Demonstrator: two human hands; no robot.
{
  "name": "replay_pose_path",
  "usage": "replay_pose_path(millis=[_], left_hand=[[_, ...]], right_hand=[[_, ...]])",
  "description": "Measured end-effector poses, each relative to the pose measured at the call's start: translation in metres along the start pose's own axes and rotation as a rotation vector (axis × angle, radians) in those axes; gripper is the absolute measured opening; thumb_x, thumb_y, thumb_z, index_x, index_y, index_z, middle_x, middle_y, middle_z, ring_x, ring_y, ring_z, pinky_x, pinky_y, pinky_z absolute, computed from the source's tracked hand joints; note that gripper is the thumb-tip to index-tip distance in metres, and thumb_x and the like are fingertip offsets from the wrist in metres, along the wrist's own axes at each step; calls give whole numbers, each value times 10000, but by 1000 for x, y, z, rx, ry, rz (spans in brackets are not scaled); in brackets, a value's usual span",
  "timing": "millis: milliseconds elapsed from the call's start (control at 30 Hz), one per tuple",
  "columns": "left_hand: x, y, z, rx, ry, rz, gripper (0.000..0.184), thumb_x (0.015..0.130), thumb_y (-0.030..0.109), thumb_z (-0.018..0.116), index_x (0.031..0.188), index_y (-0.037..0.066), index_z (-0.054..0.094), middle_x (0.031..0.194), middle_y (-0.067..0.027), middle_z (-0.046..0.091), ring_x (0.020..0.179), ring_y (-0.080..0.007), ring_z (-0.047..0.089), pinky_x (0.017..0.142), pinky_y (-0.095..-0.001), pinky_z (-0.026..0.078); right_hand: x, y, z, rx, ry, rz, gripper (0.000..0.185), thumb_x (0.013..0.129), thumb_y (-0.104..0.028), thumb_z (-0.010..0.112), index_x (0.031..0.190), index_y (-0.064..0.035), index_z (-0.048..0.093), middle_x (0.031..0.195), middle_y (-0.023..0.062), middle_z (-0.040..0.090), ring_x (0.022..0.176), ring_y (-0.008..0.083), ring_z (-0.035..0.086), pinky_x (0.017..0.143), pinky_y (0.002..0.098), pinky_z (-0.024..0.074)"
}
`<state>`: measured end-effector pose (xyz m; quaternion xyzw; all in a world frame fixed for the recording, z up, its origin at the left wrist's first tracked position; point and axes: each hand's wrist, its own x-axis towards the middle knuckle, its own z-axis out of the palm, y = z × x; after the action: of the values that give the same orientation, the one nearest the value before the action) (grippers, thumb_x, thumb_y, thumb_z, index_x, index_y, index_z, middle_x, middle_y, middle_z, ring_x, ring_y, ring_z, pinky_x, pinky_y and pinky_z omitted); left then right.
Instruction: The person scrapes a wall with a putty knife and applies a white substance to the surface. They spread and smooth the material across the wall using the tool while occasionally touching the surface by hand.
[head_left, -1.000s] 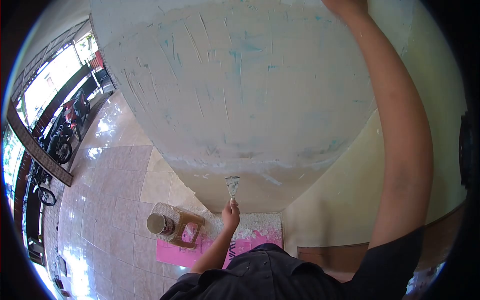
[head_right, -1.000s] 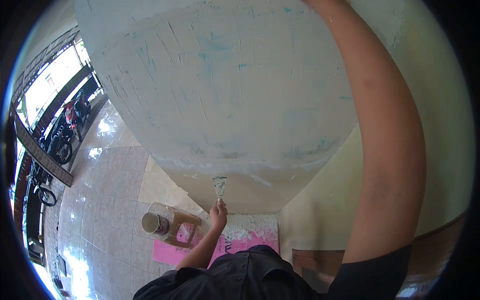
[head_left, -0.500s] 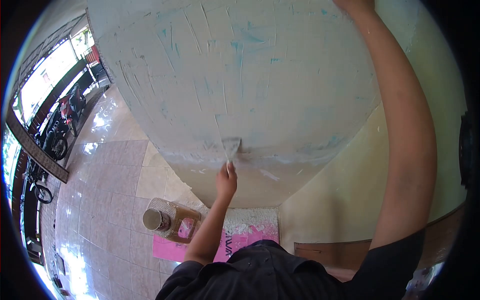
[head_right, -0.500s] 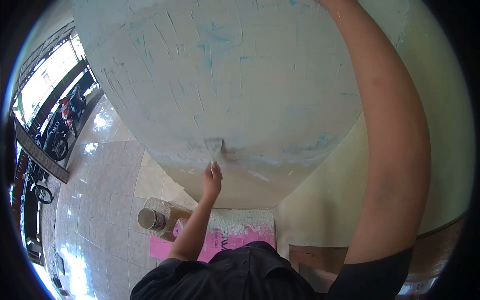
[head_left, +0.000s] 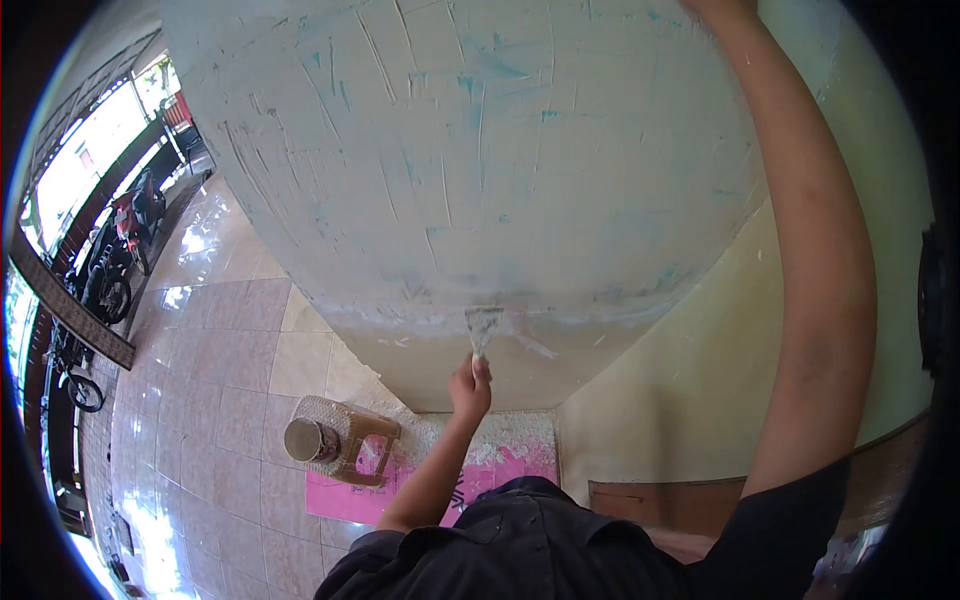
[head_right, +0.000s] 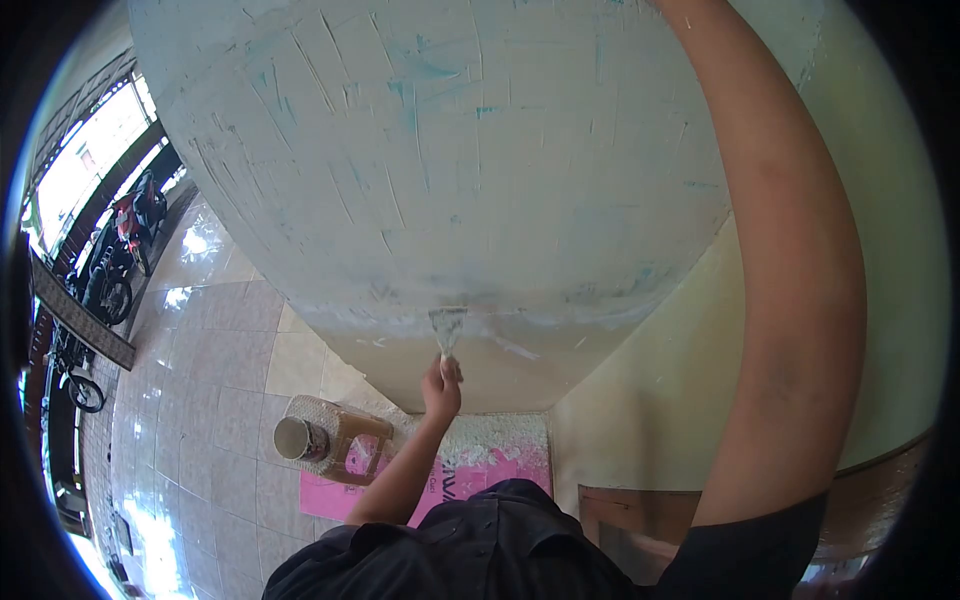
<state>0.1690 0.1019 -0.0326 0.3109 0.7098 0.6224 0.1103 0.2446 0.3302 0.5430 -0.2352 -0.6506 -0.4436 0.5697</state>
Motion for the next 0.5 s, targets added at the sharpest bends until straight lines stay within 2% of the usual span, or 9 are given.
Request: replay_pose_path(millis=[100,200,300,367,500], left_hand=[[31,9,6,40,-57,-11,480,997,445,392,837,44,602,634,-126,599,601,-324,622,568,-409,460],[41,-24,20,171,-88,-72,498,996,470,376,841,55,602,644,-120,604,631,-327,626,595,-426,465],[12,-66,26,149,-132,-177,513,993,489,366,834,61,600,659,-119,611,665,-326,632,622,-441,468],[-12,-88,26,167,-149,-265,510,993,488,368,845,58,599,679,-144,616,702,-361,634,639,-458,466],[-47,-99,21,203,-124,-252,502,991,489,378,866,57,600,700,-168,617,723,-398,625,646,-473,465]], right_hand=[[-2,-2,-2,28,21,5,543,971,-399,453,1386,-53,399,1455,164,379,1394,324,287,1163,474,197],[0,5,10,12,89,-43,532,969,-394,457,1381,-61,404,1450,162,386,1390,329,293,1161,477,202],[-1,5,7,21,74,-55,531,972,-394,454,1383,-62,402,1456,159,383,1389,326,295,1160,475,205],[-2,-1,0,41,35,-19,532,974,-394,453,1380,-54,405,1453,163,385,1387,325,299,1158,474,209],[-3,-5,-2,11,40,10,533,978,-386,458,1368,-25,416,1441,179,395,1376,328,315,1152,471,221]])
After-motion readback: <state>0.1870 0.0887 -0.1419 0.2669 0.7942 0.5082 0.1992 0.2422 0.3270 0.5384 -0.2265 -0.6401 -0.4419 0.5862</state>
